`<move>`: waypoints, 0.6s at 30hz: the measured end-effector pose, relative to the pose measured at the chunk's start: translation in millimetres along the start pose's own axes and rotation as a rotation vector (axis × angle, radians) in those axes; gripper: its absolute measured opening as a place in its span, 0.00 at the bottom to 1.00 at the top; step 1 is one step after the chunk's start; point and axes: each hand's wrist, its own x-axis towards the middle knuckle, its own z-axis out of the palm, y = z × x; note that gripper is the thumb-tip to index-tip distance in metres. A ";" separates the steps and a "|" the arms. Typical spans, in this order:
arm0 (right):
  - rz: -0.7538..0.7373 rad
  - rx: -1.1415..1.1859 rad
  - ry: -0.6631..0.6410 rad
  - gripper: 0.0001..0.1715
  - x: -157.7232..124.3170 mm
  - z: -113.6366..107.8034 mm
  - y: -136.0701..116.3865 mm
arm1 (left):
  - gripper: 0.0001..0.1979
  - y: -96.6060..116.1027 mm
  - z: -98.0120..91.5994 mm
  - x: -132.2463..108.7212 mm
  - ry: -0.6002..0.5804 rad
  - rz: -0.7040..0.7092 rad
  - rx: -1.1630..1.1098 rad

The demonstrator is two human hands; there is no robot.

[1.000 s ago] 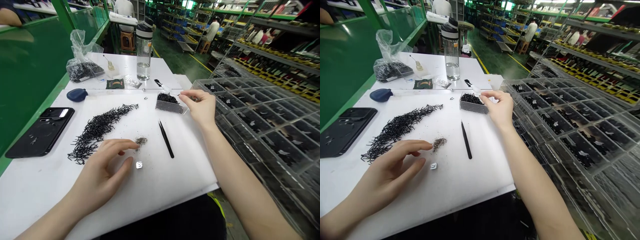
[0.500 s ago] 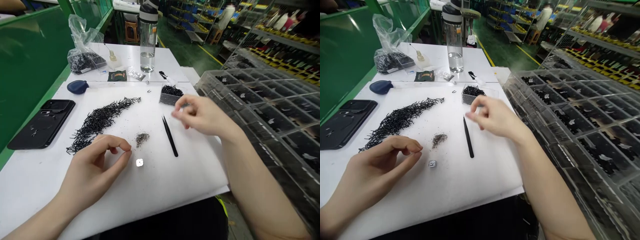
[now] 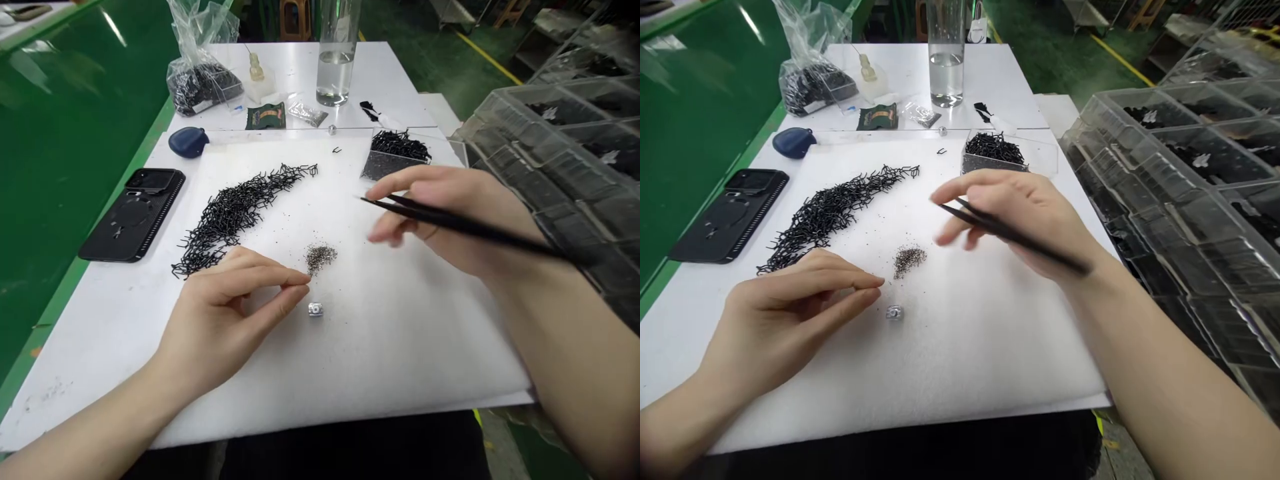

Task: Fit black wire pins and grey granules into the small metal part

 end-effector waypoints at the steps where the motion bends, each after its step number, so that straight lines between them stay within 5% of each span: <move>1: 0.001 0.108 -0.039 0.17 0.1 2.0 1.7 | 0.06 -0.1 0.6 -0.5 -0.011 0.028 0.036; 5: 0.072 0.208 -0.170 0.11 0.2 15.0 7.6 | 0.08 -1.3 5.3 -5.3 -0.072 0.162 0.150; 13: -0.100 -0.119 -0.149 0.10 3.6 20.2 8.9 | 0.08 -4.0 6.9 -5.8 -0.094 0.172 0.160; 18: -0.064 -0.203 -0.097 0.07 3.7 18.6 12.9 | 0.08 -4.2 5.5 -4.2 -0.090 0.153 0.149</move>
